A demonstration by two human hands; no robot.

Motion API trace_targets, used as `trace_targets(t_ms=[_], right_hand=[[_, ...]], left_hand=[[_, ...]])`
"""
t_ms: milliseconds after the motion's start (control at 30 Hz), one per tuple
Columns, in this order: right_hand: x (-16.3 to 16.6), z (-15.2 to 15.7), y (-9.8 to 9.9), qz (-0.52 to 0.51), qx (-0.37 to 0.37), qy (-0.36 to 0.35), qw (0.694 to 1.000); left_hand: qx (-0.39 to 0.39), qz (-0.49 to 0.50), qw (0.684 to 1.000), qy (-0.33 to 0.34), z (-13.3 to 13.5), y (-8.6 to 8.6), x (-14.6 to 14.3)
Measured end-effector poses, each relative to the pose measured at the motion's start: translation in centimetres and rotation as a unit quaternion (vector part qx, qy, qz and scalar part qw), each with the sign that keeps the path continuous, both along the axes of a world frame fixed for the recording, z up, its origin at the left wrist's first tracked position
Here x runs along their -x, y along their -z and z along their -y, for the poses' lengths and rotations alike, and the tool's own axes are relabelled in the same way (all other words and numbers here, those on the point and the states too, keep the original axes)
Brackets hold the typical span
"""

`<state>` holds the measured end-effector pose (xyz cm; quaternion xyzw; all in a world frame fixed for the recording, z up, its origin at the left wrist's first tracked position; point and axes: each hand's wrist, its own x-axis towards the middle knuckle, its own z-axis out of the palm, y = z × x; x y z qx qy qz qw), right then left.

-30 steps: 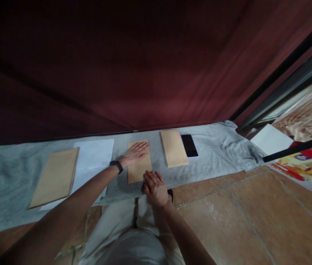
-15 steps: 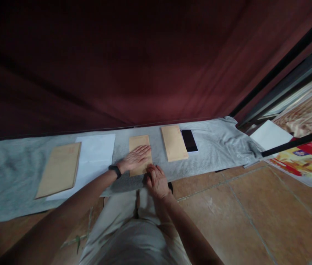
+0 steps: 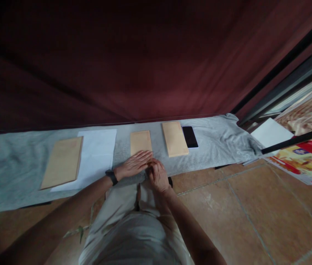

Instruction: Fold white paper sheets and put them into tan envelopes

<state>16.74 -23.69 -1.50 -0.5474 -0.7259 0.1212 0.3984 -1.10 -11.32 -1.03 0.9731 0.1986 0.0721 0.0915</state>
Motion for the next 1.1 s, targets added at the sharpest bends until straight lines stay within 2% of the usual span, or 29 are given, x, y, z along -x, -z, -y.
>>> trace_targets(t_ms=[300,433,667,933,1100], right_hand=[[0.0,0.0,0.2,0.026,0.013,0.017,0.999],[0.1,0.0,0.1,0.048,0.026,0.016,0.998],[0.3,0.2,0.6,0.08,0.034,0.022,0.996],[0.1,-0.3,0.4,0.043,0.044,0.027,0.998],[-0.1,-2.4,-0.2,0.051,0.06,-0.02,0.997]], left_hand=[[0.004,0.011,0.999,0.032,3.0,-1.5,0.8],[-0.003,0.003,1.0,0.025,3.9,-1.7,0.9],[-0.037,-0.028,0.999,-0.017,5.3,-1.0,0.5],[-0.016,-0.012,0.999,-0.035,5.7,-0.2,0.6],[0.012,-0.003,0.999,-0.033,5.5,-0.1,0.6]])
